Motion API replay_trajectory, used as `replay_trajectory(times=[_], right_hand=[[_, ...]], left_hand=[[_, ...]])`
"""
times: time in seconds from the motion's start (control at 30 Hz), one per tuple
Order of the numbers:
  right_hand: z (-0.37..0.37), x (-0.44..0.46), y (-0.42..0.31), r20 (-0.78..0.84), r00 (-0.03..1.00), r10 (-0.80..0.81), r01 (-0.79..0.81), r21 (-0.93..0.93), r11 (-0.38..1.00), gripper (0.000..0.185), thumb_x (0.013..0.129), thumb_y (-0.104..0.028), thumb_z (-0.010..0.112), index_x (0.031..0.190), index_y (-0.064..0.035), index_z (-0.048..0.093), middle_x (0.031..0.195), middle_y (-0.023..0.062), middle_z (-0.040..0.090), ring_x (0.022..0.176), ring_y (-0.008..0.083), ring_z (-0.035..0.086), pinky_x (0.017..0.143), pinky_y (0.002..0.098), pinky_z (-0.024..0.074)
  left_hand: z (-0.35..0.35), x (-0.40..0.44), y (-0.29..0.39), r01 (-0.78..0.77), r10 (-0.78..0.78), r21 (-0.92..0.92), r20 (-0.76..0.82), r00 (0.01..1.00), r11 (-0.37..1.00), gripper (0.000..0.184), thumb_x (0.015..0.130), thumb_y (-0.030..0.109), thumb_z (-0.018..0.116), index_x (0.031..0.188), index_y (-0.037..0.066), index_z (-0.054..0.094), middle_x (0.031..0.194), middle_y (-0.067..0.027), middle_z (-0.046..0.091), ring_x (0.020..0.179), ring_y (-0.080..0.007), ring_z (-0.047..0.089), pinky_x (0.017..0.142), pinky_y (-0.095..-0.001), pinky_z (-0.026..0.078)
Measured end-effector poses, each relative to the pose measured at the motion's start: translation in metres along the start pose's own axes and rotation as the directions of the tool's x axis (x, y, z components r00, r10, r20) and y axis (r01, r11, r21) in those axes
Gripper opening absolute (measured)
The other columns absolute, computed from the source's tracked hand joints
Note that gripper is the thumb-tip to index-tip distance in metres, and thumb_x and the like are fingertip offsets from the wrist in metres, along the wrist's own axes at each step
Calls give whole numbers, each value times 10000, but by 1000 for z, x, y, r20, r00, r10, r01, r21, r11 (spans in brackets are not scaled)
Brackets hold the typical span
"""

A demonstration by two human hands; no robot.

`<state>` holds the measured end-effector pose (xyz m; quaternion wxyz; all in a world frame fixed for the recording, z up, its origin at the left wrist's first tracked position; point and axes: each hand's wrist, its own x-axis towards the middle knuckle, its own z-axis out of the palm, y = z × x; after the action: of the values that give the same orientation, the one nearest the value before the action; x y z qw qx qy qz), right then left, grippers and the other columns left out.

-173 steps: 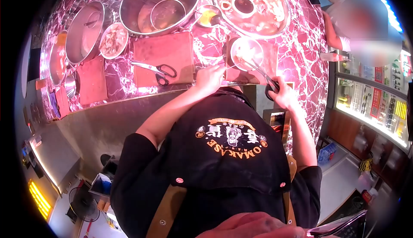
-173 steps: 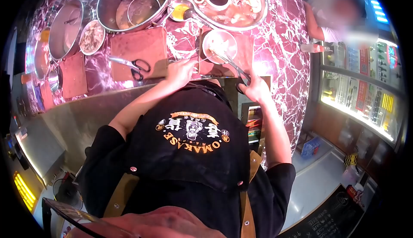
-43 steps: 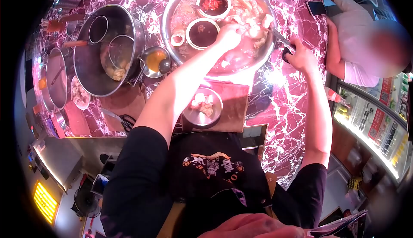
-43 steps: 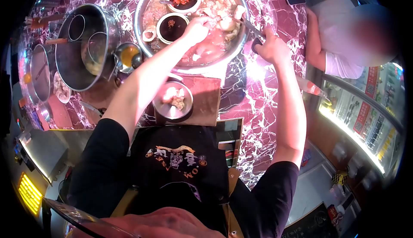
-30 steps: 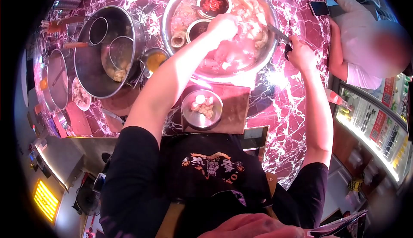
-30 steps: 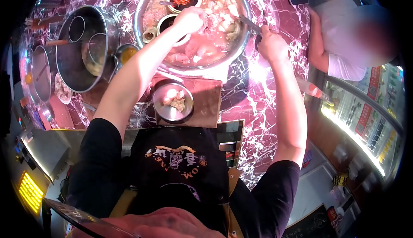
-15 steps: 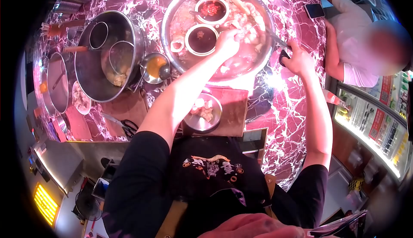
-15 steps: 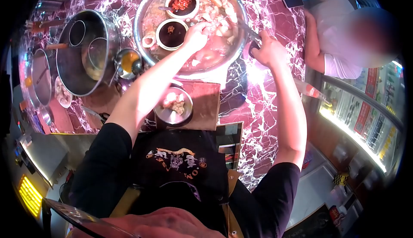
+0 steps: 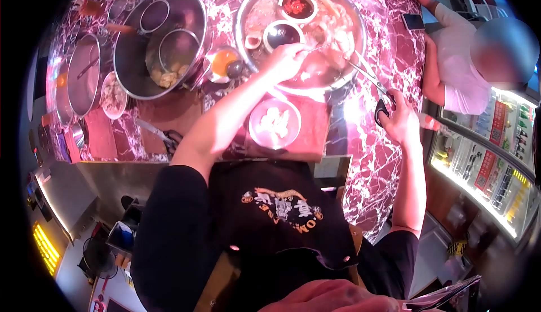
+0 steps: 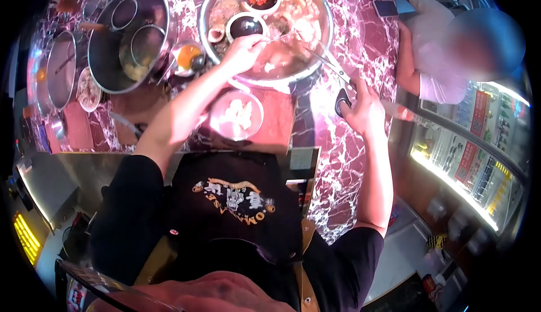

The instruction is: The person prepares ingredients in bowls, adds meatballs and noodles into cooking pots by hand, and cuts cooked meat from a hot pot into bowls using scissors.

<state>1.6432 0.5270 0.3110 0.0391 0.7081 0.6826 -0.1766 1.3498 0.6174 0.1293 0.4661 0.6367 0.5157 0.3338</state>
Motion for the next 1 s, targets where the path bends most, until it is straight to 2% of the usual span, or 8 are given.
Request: replay_trajectory(times=[0.07,0.13,0.2,0.27,0.43,0.7,0.8,1.0], right_hand=[[-1,-30,-25,70,998,7,-11,51,999,552,724,-227,669,1242,-99,526,1113,168,646,1057,354,603,918,439,475],[6,-55,-48,117,991,-64,55,84,995,553,717,-232,683,1231,-93,534,1131,171,646,1077,352,600,924,440,471],[17,-76,-72,187,977,-99,75,128,989,532,721,-224,693,1211,-80,546,1115,189,660,1024,359,636,877,439,496],[36,-95,-89,245,961,-129,94,147,985,528,724,-219,695,1213,-85,547,1080,187,671,966,367,653,855,442,504],[78,-131,-108,423,899,-114,65,128,990,409,768,-106,651,1170,-133,581,956,182,685,916,350,667,803,424,525],[68,-149,-170,455,890,24,-23,-8,1000,545,753,-326,676,1213,-65,545,1115,214,656,1076,363,617,919,429,480],[75,-149,-160,443,896,24,-6,-42,999,549,752,-323,676,1221,-69,547,1109,218,656,1063,371,620,914,431,482],[85,-173,-160,294,955,37,-65,85,994,528,782,-282,687,1252,-104,527,1158,190,637,1041,324,641,909,413,504]], left_hand=[[-31,-43,18,73,-91,133,137,986,988,223,932,159,570,1093,47,675,967,-128,710,851,-216,688,751,-325,521],[-53,-92,26,4,-6,10,165,986,1000,226,925,156,572,1095,51,677,971,-129,711,833,-228,695,746,-323,524],[-69,-133,15,-62,35,142,185,982,988,227,921,157,573,1097,60,680,972,-135,710,834,-241,697,757,-330,524],[-85,-175,15,56,-82,113,245,966,992,225,918,165,582,1093,67,684,976,-140,708,864,-242,696,769,-333,523],[-96,-251,-26,151,-172,130,163,972,980,215,923,178,598,1084,72,693,1003,-142,708,884,-259,693,789,-334,524],[-105,-281,-22,115,-152,231,148,977,966,192,888,182,601,1037,128,709,946,-126,701,804,-286,680,732,-374,531],[-103,-283,-23,38,-83,370,106,991,928,197,891,197,585,1031,137,710,947,-128,700,821,-309,676,743,-403,531],[-102,-290,-19,27,-66,370,91,994,929,201,887,202,578,1025,138,710,954,-120,704,849,-328,677,758,-431,532]])
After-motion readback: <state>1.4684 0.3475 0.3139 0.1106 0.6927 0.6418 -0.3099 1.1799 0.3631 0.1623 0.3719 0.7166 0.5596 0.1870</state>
